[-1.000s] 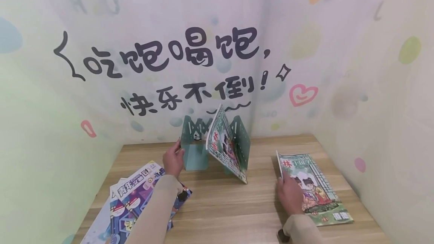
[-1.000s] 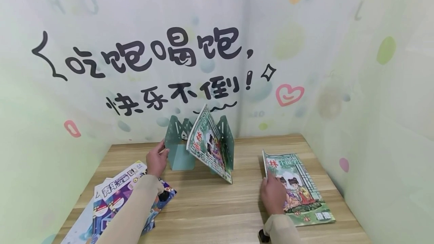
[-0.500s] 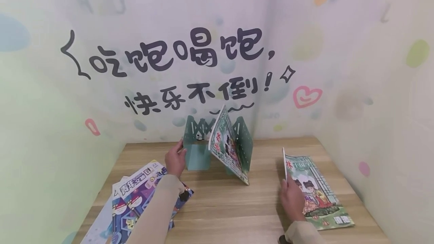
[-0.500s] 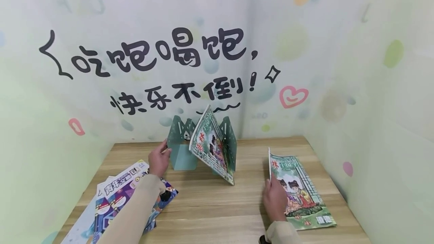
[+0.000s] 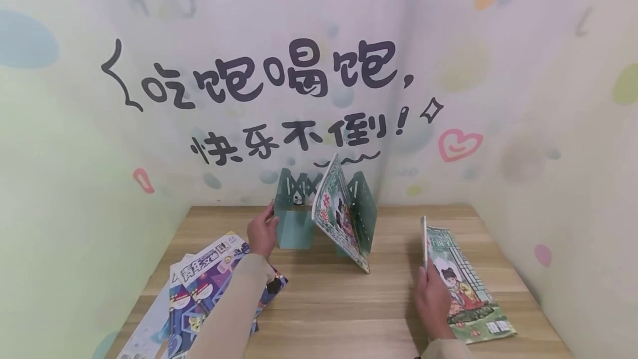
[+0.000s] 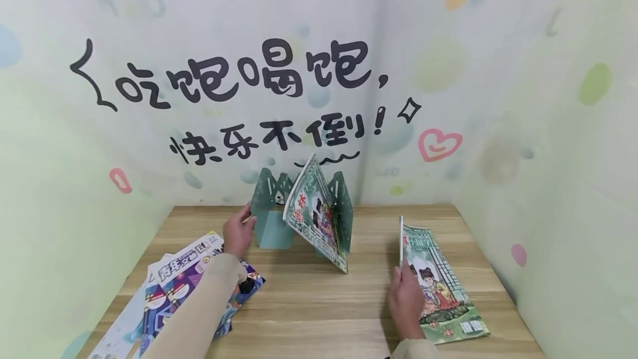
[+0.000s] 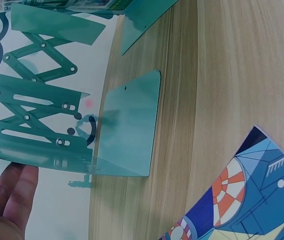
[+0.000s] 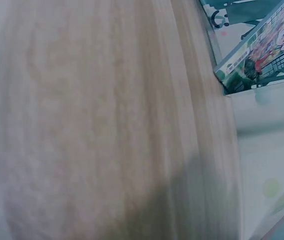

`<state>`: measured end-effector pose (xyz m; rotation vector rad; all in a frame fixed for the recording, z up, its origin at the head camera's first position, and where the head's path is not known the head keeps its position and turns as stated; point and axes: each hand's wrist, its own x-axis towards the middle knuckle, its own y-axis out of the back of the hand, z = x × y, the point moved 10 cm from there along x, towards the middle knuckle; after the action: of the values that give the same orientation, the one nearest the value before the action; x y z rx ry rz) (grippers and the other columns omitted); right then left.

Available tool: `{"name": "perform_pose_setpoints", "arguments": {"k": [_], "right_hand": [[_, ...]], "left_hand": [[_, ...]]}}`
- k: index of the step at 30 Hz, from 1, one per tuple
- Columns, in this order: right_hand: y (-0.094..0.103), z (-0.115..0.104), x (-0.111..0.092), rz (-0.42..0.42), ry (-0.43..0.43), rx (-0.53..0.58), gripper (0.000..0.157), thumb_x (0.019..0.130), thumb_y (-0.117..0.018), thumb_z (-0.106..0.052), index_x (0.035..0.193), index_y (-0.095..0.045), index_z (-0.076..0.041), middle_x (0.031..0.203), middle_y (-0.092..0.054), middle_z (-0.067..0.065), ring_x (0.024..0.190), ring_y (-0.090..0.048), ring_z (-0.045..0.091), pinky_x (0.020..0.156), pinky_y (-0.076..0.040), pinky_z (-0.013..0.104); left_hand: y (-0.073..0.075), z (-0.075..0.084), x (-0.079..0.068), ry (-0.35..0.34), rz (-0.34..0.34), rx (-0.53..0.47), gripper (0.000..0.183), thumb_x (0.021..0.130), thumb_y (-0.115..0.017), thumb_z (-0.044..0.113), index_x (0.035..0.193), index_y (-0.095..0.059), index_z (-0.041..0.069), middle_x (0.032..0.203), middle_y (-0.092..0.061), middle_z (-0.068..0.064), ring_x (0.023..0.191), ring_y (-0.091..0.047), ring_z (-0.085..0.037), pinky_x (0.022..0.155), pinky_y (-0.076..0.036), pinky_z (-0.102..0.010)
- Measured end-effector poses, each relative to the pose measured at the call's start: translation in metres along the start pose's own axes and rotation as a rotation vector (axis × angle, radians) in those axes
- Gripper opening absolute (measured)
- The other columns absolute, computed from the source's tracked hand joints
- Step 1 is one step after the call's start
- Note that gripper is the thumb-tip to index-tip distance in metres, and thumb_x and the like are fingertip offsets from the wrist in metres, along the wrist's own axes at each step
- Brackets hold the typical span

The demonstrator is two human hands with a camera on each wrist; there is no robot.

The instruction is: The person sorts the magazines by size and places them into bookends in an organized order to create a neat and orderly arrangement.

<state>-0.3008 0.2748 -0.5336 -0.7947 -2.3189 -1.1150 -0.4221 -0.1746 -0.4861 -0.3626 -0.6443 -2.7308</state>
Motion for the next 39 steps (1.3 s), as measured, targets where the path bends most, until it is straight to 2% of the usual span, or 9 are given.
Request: {"name": "perform_pose_setpoints", "arguments": {"k": [5,13,21,26,31,35,39], "right_hand": [[0.008,-0.006,0.002,0.046,0.012,0.024,0.033,0.095,-0.055,-0.006,0.127,-0.058,0.003,0.096,-0.064,0.034,0.075,-0.06,0.054,0.059,-0.044,0.064],[0.014,-0.01,-0.001,0.033,0.015,0.028,0.032,0.095,-0.056,-0.005,0.126,-0.057,0.003,0.087,-0.064,0.033,0.068,-0.059,0.048,0.057,-0.045,0.06],[0.018,-0.016,-0.003,0.064,-0.013,0.074,0.033,0.094,-0.057,-0.004,0.126,-0.058,0.001,0.091,-0.064,0.032,0.077,-0.061,0.05,0.061,-0.045,0.062],[0.021,-0.024,-0.005,0.089,-0.005,0.11,0.03,0.093,-0.058,-0.001,0.123,-0.059,0.004,0.089,-0.064,0.03,0.073,-0.059,0.045,0.06,-0.045,0.058],[0.023,-0.03,-0.009,0.088,-0.023,0.143,0.033,0.093,-0.058,0.0,0.126,-0.059,0.004,0.096,-0.066,0.031,0.076,-0.062,0.045,0.061,-0.046,0.059],[0.026,-0.034,-0.012,0.126,0.002,0.167,0.036,0.09,-0.06,0.003,0.126,-0.06,0.004,0.1,-0.066,0.032,0.08,-0.064,0.049,0.063,-0.046,0.062],[0.031,-0.041,-0.011,0.18,0.05,0.177,0.034,0.088,-0.061,0.004,0.122,-0.063,0.003,0.095,-0.067,0.03,0.071,-0.063,0.044,0.06,-0.043,0.058]], "left_hand": [[0.004,0.003,0.003,-0.012,0.012,0.017,0.05,0.094,-0.061,0.005,0.141,-0.05,0.016,0.134,-0.057,-0.013,0.115,-0.06,-0.033,0.091,-0.053,-0.041],[0.0,0.002,0.001,-0.006,-0.003,0.008,0.051,0.093,-0.061,0.002,0.142,-0.049,0.015,0.136,-0.055,-0.013,0.116,-0.059,-0.033,0.09,-0.053,-0.039],[0.0,0.004,0.0,0.001,-0.013,0.012,0.051,0.095,-0.06,0.004,0.142,-0.048,0.016,0.137,-0.055,-0.011,0.118,-0.058,-0.031,0.091,-0.053,-0.039],[-0.001,0.003,0.001,0.013,-0.017,0.005,0.051,0.094,-0.06,0.004,0.142,-0.049,0.015,0.137,-0.055,-0.012,0.116,-0.059,-0.033,0.09,-0.053,-0.04],[-0.003,-0.001,0.0,0.019,-0.019,0.011,0.051,0.094,-0.06,0.003,0.142,-0.049,0.016,0.136,-0.056,-0.012,0.115,-0.06,-0.032,0.09,-0.053,-0.039],[-0.001,0.0,-0.001,0.013,-0.005,0.009,0.051,0.093,-0.062,0.002,0.141,-0.051,0.014,0.134,-0.057,-0.012,0.114,-0.061,-0.032,0.089,-0.054,-0.038],[0.001,0.001,-0.001,0.012,0.006,0.005,0.05,0.093,-0.062,0.002,0.14,-0.051,0.014,0.134,-0.057,-0.012,0.114,-0.061,-0.031,0.09,-0.053,-0.037]]}}
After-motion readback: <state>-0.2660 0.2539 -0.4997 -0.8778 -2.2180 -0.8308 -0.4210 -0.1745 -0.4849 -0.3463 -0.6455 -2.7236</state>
